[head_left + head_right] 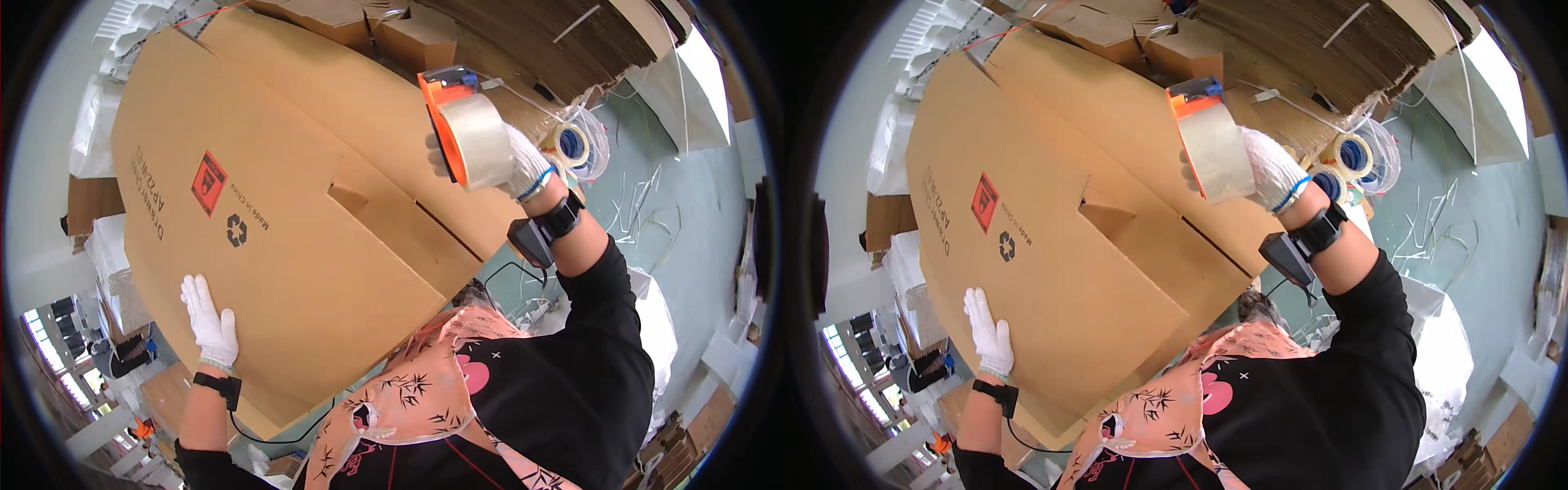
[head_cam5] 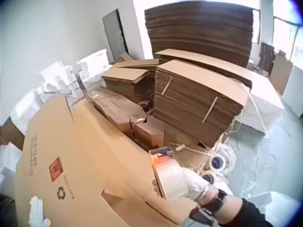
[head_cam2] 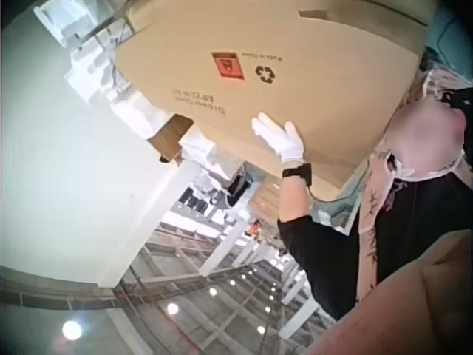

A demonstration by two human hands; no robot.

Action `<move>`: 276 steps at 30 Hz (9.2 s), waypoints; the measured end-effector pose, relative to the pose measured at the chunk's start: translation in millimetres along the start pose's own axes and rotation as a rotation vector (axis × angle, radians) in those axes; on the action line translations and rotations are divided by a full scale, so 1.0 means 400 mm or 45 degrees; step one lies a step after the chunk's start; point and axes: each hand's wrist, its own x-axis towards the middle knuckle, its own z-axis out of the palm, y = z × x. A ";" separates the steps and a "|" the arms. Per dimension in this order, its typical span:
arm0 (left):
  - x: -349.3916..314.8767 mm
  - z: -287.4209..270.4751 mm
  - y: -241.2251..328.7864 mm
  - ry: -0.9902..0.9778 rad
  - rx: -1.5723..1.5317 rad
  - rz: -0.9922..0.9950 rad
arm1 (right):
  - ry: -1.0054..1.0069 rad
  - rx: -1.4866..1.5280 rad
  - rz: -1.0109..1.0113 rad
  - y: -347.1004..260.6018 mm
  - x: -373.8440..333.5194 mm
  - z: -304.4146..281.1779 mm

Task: The person assembles a large cardboard box and packs it with white foam inserts. They fold the box flaps, place foam pieces inside, and seal the box with tape.

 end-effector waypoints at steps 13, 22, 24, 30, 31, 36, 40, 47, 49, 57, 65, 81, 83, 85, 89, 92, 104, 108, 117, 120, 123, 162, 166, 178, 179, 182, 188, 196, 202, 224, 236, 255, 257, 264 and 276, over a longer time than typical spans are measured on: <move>-0.010 -0.013 0.034 0.020 -0.041 -0.002 | 0.127 -0.264 -0.148 -0.043 0.508 0.003; 0.018 -0.049 0.074 0.037 -0.003 -0.080 | -0.469 -0.751 0.075 -0.005 0.402 0.144; -0.040 -0.023 0.080 0.037 -0.042 -0.125 | -0.430 -0.876 0.154 0.015 0.344 0.047; 0.038 -0.005 -0.018 0.130 -0.056 0.043 | -0.167 -1.008 0.252 0.029 0.141 -0.247; 0.052 -0.012 -0.024 0.135 -0.063 0.079 | -0.019 -1.146 0.251 0.049 0.087 -0.203; 0.019 -0.042 -0.036 0.186 -0.164 0.191 | 0.334 -1.228 -0.031 0.239 -0.162 0.244; 0.032 -0.001 -0.055 0.250 -0.223 0.251 | 0.233 -1.338 0.042 0.352 -0.152 0.306; 0.024 -0.031 -0.059 0.198 -0.248 0.234 | 0.243 -1.392 0.102 0.412 -0.168 0.317; 0.026 -0.026 -0.054 0.202 -0.248 0.197 | 0.258 -1.403 0.112 0.406 -0.170 0.307; 0.017 -0.147 -0.017 -0.144 -0.098 0.100 | 0.234 -1.389 0.094 0.439 -0.189 0.280; -0.286 -0.241 -0.079 -0.745 0.192 0.093 | 0.354 -1.314 -0.103 0.399 -0.086 0.195; -0.093 -0.013 0.008 -0.201 -0.045 -0.156 | 0.693 -0.893 -0.570 0.335 0.221 0.048; -0.078 -0.029 0.022 -0.361 0.010 -0.171 | 0.606 -0.611 -0.611 0.407 0.168 0.067; -0.075 -0.034 0.023 -0.325 0.080 -0.117 | 0.433 -0.302 -0.560 0.531 0.066 0.121; -0.098 -0.050 -0.007 -0.304 0.137 -0.067 | 0.147 -0.129 -0.102 0.863 -0.106 0.410; -0.092 -0.037 -0.020 -0.229 0.190 0.013 | -0.217 -1.167 -0.081 1.010 -0.137 0.688; -0.104 -0.038 -0.008 -0.142 0.186 -0.021 | -0.144 -1.621 0.043 1.240 0.307 0.813; -0.098 -0.016 -0.010 -0.158 0.275 -0.066 | -0.202 -1.660 0.113 1.203 0.324 0.818; -0.092 -0.055 0.022 -0.284 0.128 -0.113 | -0.560 -1.306 0.542 0.924 -0.008 0.706; -0.089 -0.037 0.018 -0.237 0.179 -0.110 | -0.212 -0.817 0.814 0.809 -0.216 0.546; -0.088 -0.006 -0.005 -0.163 0.195 -0.114 | 0.047 -0.514 0.610 0.703 -0.436 0.472; -0.352 -0.125 0.228 0.132 -0.245 -0.418 | 1.350 -2.192 0.109 -0.182 -0.042 -0.508; -0.358 -0.175 0.438 0.131 -0.375 -0.317 | 1.746 -2.167 -0.103 -0.165 -0.006 -0.540; -0.402 0.122 0.429 0.466 0.180 -0.192 | 0.188 -2.942 0.101 -0.104 0.117 -0.381; -0.400 0.122 0.419 0.488 0.177 -0.224 | 0.161 -2.953 0.156 -0.105 0.128 -0.374; -0.389 0.087 0.408 0.460 0.068 -0.280 | 0.088 -3.018 0.305 -0.103 0.163 -0.360; -0.402 0.088 0.410 0.475 0.034 -0.438 | 0.038 -3.126 0.260 -0.086 0.190 -0.398; -0.424 0.132 0.350 0.521 0.118 -0.490 | 0.425 -2.769 -0.125 -0.139 0.104 -0.372; -0.431 0.157 0.340 0.548 0.124 -0.488 | 0.692 -2.727 -0.650 -0.182 0.112 -0.317; -0.401 0.130 0.378 0.490 0.027 -0.558 | 0.605 -2.761 -0.818 -0.239 0.248 -0.273; -0.401 0.151 0.371 0.539 0.013 -0.562 | 0.795 -2.488 -0.679 -0.235 0.253 -0.293; -0.405 0.164 0.371 0.543 0.047 -0.552 | 0.795 -2.580 -0.626 -0.238 0.260 -0.283; -0.396 0.156 0.379 0.549 0.045 -0.547 | 0.786 -2.578 -0.642 -0.244 0.263 -0.281; -0.401 0.155 0.379 0.564 0.063 -0.534 | 0.683 -2.858 -0.837 -0.236 0.265 -0.272; -0.252 0.036 0.470 0.583 -0.013 -0.312 | 0.806 -2.781 -0.309 -0.289 0.129 -0.207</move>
